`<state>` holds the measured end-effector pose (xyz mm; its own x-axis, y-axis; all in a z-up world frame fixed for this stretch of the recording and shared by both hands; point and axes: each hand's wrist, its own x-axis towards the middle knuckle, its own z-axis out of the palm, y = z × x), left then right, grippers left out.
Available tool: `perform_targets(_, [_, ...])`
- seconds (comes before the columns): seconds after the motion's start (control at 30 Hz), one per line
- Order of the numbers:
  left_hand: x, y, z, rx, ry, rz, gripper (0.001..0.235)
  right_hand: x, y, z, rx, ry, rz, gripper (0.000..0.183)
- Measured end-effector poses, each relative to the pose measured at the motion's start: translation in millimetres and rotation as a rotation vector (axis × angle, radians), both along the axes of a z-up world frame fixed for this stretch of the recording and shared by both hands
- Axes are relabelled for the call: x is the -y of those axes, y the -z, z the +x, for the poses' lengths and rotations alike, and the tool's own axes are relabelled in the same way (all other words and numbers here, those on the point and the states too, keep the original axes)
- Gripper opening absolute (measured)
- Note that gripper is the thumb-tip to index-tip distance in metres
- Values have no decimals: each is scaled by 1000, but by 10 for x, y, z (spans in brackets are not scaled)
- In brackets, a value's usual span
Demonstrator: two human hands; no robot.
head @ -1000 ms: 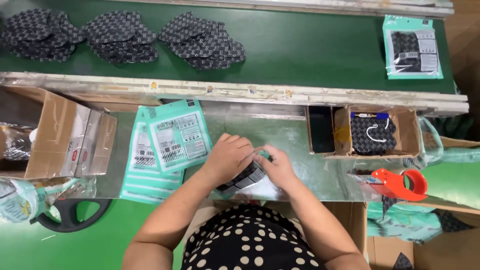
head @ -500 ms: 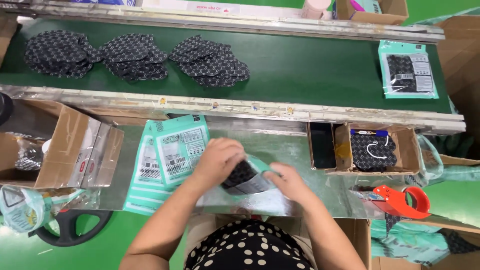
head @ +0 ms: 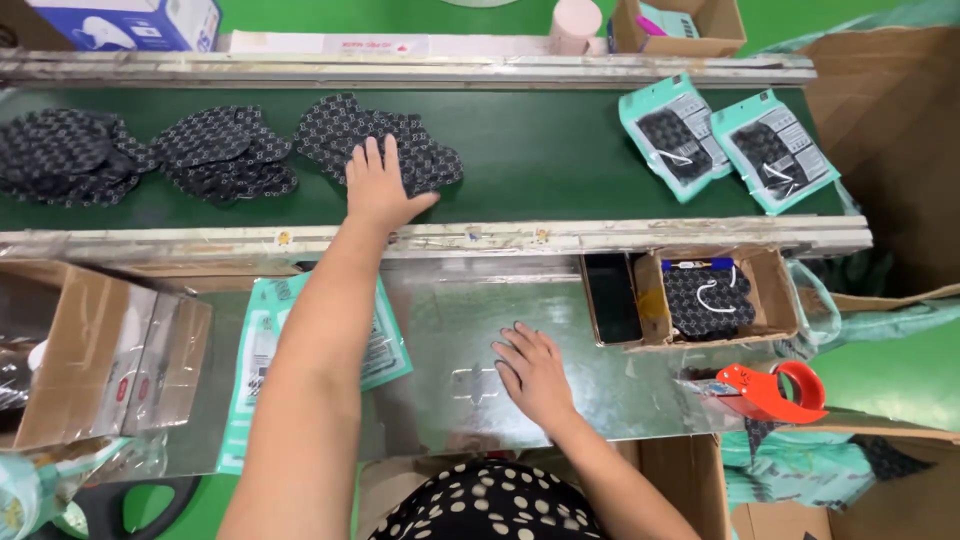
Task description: The person is packing items into green plastic bags and organizing them on a conveyor belt.
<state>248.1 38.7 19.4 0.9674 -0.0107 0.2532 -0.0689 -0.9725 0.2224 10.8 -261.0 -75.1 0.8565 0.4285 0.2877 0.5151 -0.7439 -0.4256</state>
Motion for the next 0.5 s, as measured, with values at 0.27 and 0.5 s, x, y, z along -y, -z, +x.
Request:
perform_targets(0.27, [546, -100, -448, 135, 487, -81, 44, 35, -509, 234, 249, 189, 444, 78])
perform_targets(0.5, [600, -216, -1910, 117, 1000, -736, 73, 451, -269, 289, -57, -100, 508, 67])
